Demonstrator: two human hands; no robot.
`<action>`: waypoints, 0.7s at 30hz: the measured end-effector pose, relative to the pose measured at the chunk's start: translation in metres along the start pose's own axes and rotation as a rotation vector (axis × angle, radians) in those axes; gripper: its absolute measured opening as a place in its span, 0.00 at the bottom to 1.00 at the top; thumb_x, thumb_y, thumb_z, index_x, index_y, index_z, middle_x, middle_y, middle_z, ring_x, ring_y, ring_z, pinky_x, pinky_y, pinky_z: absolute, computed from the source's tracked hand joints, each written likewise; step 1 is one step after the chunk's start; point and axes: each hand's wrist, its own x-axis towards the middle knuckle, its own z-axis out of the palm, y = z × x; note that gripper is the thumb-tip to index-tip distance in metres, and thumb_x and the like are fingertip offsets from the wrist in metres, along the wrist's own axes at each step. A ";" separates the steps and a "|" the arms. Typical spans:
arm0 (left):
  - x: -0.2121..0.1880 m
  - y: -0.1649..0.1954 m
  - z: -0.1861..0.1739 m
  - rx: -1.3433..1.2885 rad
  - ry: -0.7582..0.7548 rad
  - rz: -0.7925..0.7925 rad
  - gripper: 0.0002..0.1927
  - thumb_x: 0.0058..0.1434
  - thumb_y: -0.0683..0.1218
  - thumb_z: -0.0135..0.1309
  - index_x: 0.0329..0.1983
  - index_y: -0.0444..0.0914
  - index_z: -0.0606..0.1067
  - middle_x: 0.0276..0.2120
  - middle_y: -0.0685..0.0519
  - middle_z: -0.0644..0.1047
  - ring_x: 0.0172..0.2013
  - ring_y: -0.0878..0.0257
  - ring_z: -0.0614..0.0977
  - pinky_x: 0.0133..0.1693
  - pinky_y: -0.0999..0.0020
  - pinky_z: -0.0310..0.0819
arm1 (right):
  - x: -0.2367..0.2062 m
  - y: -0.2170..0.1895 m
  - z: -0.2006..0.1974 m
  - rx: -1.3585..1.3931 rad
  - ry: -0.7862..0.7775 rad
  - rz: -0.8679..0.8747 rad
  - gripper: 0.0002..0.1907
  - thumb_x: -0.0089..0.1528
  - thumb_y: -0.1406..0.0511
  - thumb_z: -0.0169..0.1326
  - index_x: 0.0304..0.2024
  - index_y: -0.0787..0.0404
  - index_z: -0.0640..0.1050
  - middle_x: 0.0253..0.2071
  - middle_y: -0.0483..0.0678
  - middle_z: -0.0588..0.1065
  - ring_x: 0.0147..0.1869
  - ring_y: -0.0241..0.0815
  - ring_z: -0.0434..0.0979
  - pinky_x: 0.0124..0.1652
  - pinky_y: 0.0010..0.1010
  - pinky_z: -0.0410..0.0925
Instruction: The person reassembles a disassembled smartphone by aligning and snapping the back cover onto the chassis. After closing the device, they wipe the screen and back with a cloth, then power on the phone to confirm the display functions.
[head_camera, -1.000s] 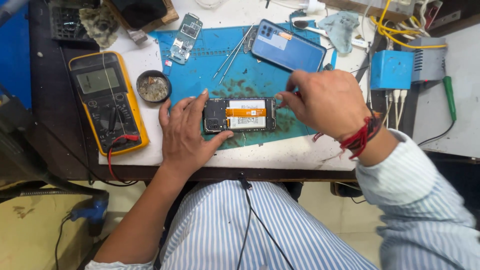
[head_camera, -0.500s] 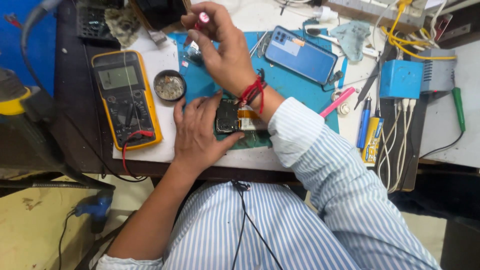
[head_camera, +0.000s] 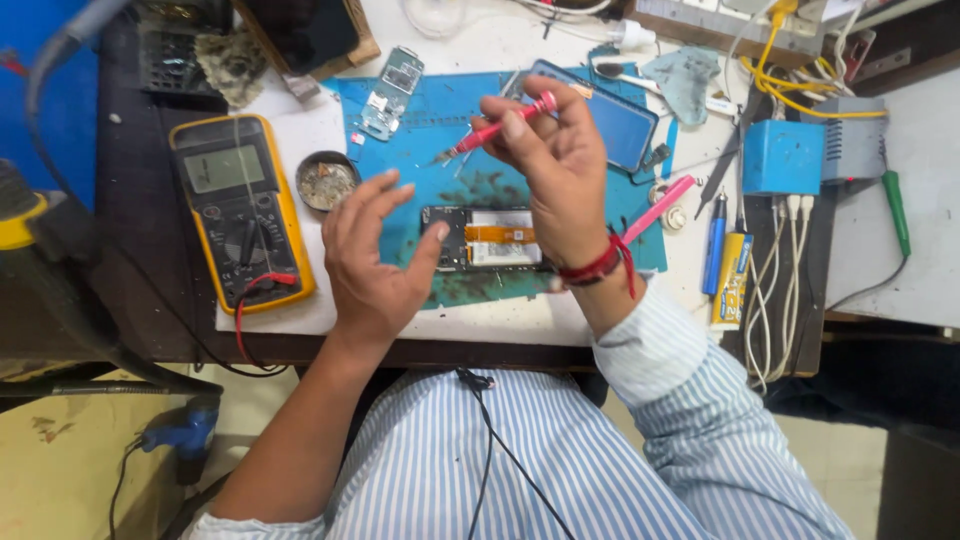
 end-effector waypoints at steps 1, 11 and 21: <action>0.003 0.003 0.000 -0.022 -0.010 -0.003 0.21 0.58 0.46 0.69 0.53 0.36 0.77 0.58 0.45 0.77 0.58 0.47 0.78 0.63 0.54 0.66 | -0.010 -0.002 -0.007 0.005 0.028 0.027 0.21 0.71 0.68 0.55 0.65 0.66 0.65 0.57 0.59 0.78 0.59 0.47 0.80 0.60 0.41 0.74; 0.020 0.024 0.010 -0.044 -0.139 0.080 0.09 0.56 0.42 0.67 0.40 0.39 0.82 0.56 0.47 0.79 0.54 0.51 0.79 0.60 0.56 0.64 | -0.052 -0.011 -0.043 -0.002 -0.113 -0.087 0.22 0.74 0.70 0.54 0.67 0.62 0.63 0.61 0.57 0.76 0.62 0.47 0.80 0.65 0.42 0.72; 0.016 0.024 0.012 0.055 -0.124 0.161 0.07 0.59 0.45 0.68 0.41 0.43 0.85 0.57 0.49 0.79 0.54 0.53 0.78 0.59 0.57 0.60 | -0.064 -0.015 -0.043 -0.075 -0.140 -0.144 0.18 0.76 0.72 0.52 0.66 0.60 0.65 0.59 0.57 0.76 0.63 0.45 0.79 0.64 0.41 0.74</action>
